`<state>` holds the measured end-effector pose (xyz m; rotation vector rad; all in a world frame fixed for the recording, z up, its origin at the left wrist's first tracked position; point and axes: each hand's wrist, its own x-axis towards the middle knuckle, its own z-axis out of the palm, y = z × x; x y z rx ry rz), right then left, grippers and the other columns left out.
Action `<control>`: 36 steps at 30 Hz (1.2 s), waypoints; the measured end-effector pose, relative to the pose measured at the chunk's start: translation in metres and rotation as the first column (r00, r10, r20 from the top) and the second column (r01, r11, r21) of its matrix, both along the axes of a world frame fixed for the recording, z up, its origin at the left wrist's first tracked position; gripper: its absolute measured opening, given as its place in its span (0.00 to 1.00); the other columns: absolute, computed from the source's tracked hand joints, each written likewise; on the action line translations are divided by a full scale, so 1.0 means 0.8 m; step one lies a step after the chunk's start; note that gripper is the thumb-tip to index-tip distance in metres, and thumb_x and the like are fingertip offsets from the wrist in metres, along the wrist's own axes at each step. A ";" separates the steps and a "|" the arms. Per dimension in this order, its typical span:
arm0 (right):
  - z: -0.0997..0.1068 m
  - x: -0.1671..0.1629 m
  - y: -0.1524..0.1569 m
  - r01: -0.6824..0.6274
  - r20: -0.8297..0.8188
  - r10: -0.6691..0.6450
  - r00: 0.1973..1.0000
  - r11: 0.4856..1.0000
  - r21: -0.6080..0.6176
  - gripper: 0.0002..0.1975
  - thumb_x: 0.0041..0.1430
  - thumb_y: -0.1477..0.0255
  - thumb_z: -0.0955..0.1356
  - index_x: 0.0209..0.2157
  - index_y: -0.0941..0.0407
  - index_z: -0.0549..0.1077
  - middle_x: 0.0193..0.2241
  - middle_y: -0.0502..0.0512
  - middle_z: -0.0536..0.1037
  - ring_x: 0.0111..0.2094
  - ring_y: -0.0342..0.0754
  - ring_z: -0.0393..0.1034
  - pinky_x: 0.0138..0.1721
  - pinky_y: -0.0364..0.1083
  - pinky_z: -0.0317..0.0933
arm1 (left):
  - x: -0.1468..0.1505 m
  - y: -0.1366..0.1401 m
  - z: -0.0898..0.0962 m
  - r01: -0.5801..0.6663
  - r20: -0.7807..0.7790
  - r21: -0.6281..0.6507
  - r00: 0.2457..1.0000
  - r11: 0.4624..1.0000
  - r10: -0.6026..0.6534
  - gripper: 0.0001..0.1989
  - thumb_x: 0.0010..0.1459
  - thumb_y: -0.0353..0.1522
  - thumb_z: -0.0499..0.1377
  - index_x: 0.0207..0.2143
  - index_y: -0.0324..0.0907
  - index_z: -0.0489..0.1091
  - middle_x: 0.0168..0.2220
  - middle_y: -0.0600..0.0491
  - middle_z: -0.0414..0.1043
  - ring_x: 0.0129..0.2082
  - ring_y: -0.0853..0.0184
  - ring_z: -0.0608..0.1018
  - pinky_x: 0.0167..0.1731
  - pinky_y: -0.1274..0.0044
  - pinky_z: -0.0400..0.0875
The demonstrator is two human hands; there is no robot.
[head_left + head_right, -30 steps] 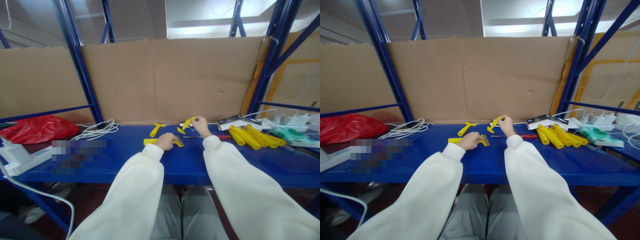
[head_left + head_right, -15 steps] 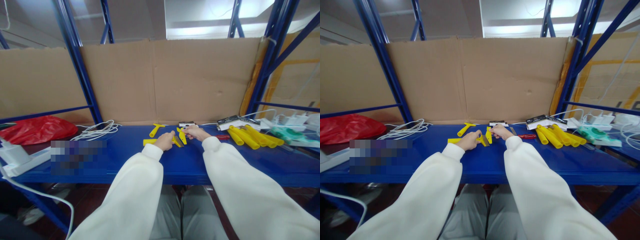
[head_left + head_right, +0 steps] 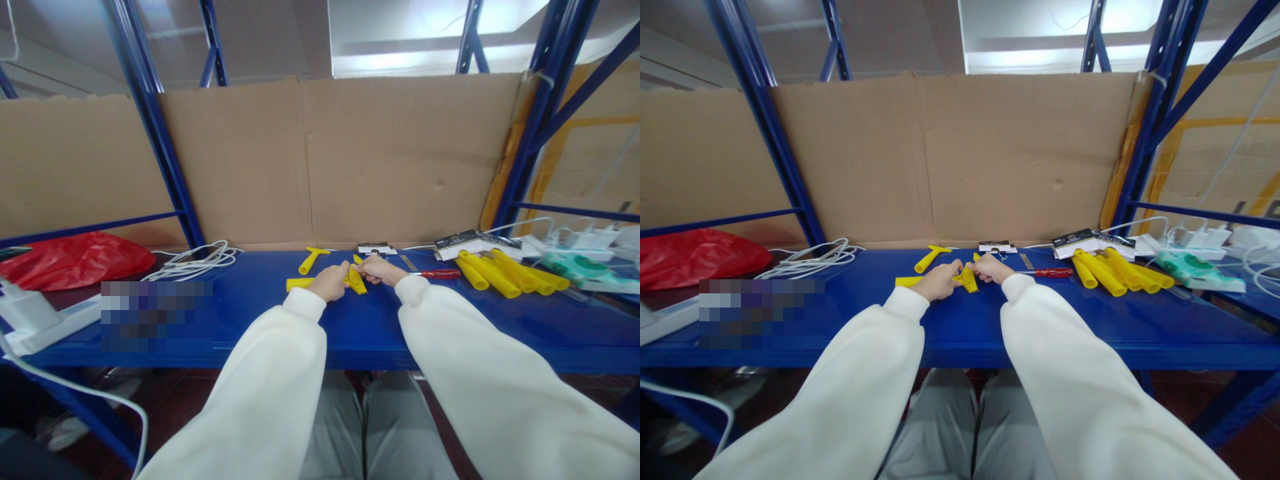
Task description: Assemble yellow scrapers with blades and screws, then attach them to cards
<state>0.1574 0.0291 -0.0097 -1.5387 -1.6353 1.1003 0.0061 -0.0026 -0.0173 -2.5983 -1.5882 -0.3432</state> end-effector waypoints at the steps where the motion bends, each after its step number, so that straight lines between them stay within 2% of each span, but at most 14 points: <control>1: 0.000 -0.001 0.000 0.003 0.015 -0.003 1.000 1.000 -0.004 0.21 0.61 0.67 0.68 0.19 0.56 0.57 0.09 0.40 0.54 0.10 0.33 0.44 0.11 0.36 0.37 | 0.000 0.000 0.000 0.001 -0.001 0.001 1.000 1.000 -0.001 0.16 0.58 0.30 0.59 0.49 0.40 0.62 0.47 0.42 0.74 0.48 0.57 0.77 0.45 0.71 0.69; 7: 0.001 -0.005 0.001 0.020 0.082 -0.018 0.996 1.000 -0.020 0.22 0.63 0.70 0.66 0.17 0.56 0.58 0.06 0.40 0.52 0.09 0.33 0.42 0.10 0.36 0.36 | 0.000 -0.001 -0.001 0.032 0.008 0.018 0.999 0.999 -0.032 0.19 0.58 0.29 0.59 0.52 0.39 0.63 0.48 0.42 0.74 0.50 0.57 0.76 0.47 0.71 0.69; 10: -0.002 -0.006 0.002 0.032 0.088 -0.031 0.996 0.999 -0.013 0.21 0.63 0.74 0.65 0.16 0.56 0.59 0.06 0.40 0.53 0.09 0.33 0.43 0.10 0.35 0.37 | -0.001 0.001 0.000 0.066 0.007 0.026 0.998 0.997 -0.066 0.18 0.57 0.27 0.59 0.51 0.41 0.67 0.48 0.44 0.75 0.50 0.59 0.76 0.49 0.72 0.69; 13: -0.004 -0.005 0.004 0.021 0.081 -0.021 0.996 1.000 -0.003 0.21 0.61 0.73 0.67 0.16 0.57 0.60 0.05 0.41 0.55 0.09 0.33 0.44 0.10 0.36 0.38 | -0.001 0.004 0.000 0.097 0.018 0.033 0.995 0.995 -0.098 0.16 0.56 0.26 0.59 0.48 0.42 0.72 0.47 0.46 0.76 0.50 0.60 0.76 0.50 0.73 0.69; 17: -0.004 -0.002 0.006 0.042 -0.002 -0.042 0.999 0.998 0.036 0.20 0.59 0.73 0.69 0.16 0.57 0.60 0.06 0.42 0.56 0.09 0.34 0.45 0.11 0.36 0.39 | -0.001 0.007 -0.003 0.096 0.023 0.037 0.995 0.995 -0.097 0.12 0.56 0.26 0.58 0.43 0.41 0.76 0.45 0.46 0.77 0.49 0.60 0.76 0.50 0.73 0.69; 22: 0.002 0.008 0.005 0.107 -0.145 -0.091 0.985 0.989 0.105 0.16 0.60 0.78 0.66 0.19 0.57 0.61 0.09 0.41 0.58 0.10 0.33 0.46 0.11 0.36 0.38 | -0.002 0.010 -0.007 0.097 0.011 0.062 0.995 0.993 -0.098 0.13 0.56 0.25 0.57 0.43 0.40 0.76 0.44 0.45 0.76 0.48 0.60 0.76 0.50 0.72 0.69; 26: 0.006 0.017 0.002 0.164 -0.203 -0.138 0.969 0.979 0.118 0.11 0.58 0.79 0.67 0.23 0.58 0.65 0.14 0.43 0.63 0.12 0.34 0.52 0.12 0.36 0.45 | -0.003 0.012 -0.005 0.151 0.014 0.104 0.988 0.983 -0.153 0.10 0.58 0.25 0.55 0.40 0.38 0.75 0.43 0.45 0.75 0.46 0.60 0.76 0.49 0.72 0.69; 30: 0.006 0.025 0.003 0.048 -0.249 -0.039 0.968 0.998 0.030 0.06 0.59 0.77 0.67 0.28 0.59 0.69 0.18 0.46 0.69 0.15 0.36 0.59 0.16 0.36 0.55 | -0.001 0.009 -0.002 0.227 0.053 0.141 0.970 0.964 -0.236 0.10 0.59 0.25 0.54 0.39 0.39 0.73 0.42 0.46 0.73 0.46 0.62 0.75 0.48 0.74 0.69; 33: 0.002 0.028 0.007 -0.049 -0.265 0.045 0.963 0.999 -0.007 0.03 0.58 0.79 0.67 0.30 0.59 0.70 0.16 0.44 0.69 0.14 0.36 0.57 0.17 0.37 0.55 | 0.000 0.006 -0.002 0.272 0.074 0.153 0.955 0.950 -0.286 0.09 0.59 0.24 0.53 0.38 0.40 0.72 0.42 0.47 0.73 0.46 0.62 0.75 0.48 0.74 0.68; 36: -0.003 0.029 0.010 -0.057 -0.277 0.057 0.959 0.998 0.010 0.04 0.57 0.80 0.67 0.31 0.58 0.71 0.14 0.43 0.68 0.13 0.36 0.57 0.17 0.36 0.55 | 0.000 0.006 -0.005 0.283 0.080 0.140 0.952 0.949 -0.296 0.10 0.59 0.24 0.53 0.41 0.39 0.71 0.43 0.46 0.72 0.47 0.62 0.74 0.48 0.73 0.68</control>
